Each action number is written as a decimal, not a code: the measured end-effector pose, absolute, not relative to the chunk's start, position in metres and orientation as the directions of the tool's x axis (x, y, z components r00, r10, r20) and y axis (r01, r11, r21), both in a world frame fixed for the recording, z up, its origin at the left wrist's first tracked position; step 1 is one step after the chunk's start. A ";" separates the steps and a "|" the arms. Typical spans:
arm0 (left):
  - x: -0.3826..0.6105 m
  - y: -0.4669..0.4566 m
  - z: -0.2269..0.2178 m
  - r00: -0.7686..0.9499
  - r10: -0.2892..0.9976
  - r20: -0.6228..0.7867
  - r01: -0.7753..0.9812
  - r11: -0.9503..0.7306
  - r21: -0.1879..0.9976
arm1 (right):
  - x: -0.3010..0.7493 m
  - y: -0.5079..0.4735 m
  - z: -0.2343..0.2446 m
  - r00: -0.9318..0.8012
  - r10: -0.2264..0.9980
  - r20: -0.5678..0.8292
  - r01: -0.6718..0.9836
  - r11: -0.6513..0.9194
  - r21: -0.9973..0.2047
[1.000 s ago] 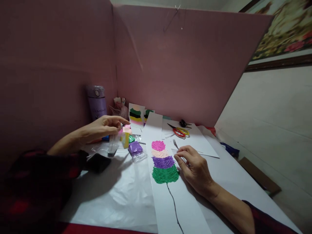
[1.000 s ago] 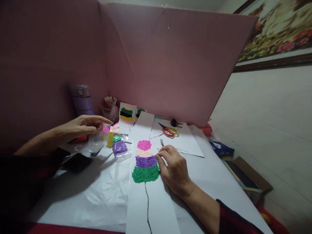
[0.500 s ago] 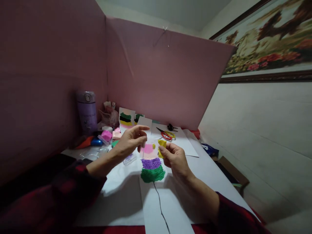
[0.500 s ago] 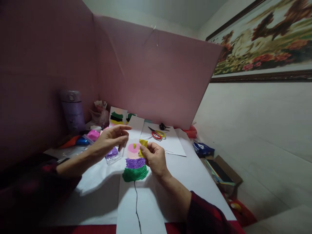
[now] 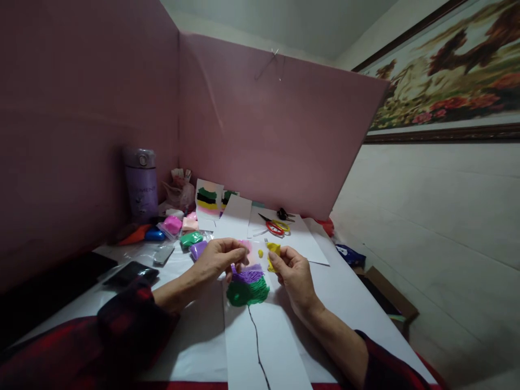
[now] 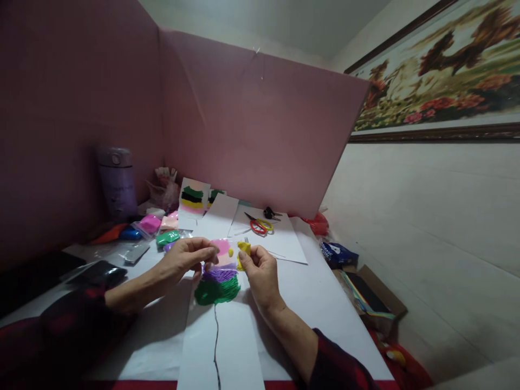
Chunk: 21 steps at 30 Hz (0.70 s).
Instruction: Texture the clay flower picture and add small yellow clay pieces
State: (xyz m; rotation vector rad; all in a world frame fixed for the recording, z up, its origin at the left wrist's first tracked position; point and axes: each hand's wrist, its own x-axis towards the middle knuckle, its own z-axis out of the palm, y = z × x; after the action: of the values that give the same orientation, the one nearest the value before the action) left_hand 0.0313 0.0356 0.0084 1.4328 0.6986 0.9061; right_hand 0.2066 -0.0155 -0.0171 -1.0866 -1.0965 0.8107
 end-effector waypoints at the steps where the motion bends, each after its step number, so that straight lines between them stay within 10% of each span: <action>1: 0.032 0.036 0.007 0.512 0.852 0.109 -0.095 -0.071 0.993 | 0.206 -0.015 -0.018 0.274 0.918 0.288 0.014 0.295 -0.955; 9: 0.036 0.031 0.006 0.473 0.863 0.176 -0.099 -0.147 0.984 | 0.210 -0.023 -0.008 0.370 0.763 0.531 0.319 0.432 -0.843; 13: 0.039 0.016 0.006 0.440 0.839 0.319 -0.078 -0.319 0.945 | 0.203 -0.039 -0.004 0.055 0.462 0.885 0.699 0.615 -0.365; 21: 0.043 0.000 -0.007 0.453 0.642 0.619 0.149 -0.739 0.657 | 0.187 -0.047 -0.012 -0.046 0.635 0.771 0.563 0.654 -0.505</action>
State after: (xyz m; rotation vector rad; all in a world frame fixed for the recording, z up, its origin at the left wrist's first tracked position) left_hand 0.0426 -0.0001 -0.0068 2.1859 0.6598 1.2491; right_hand 0.1871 -0.0472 -0.0121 -0.9803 -1.7082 0.0770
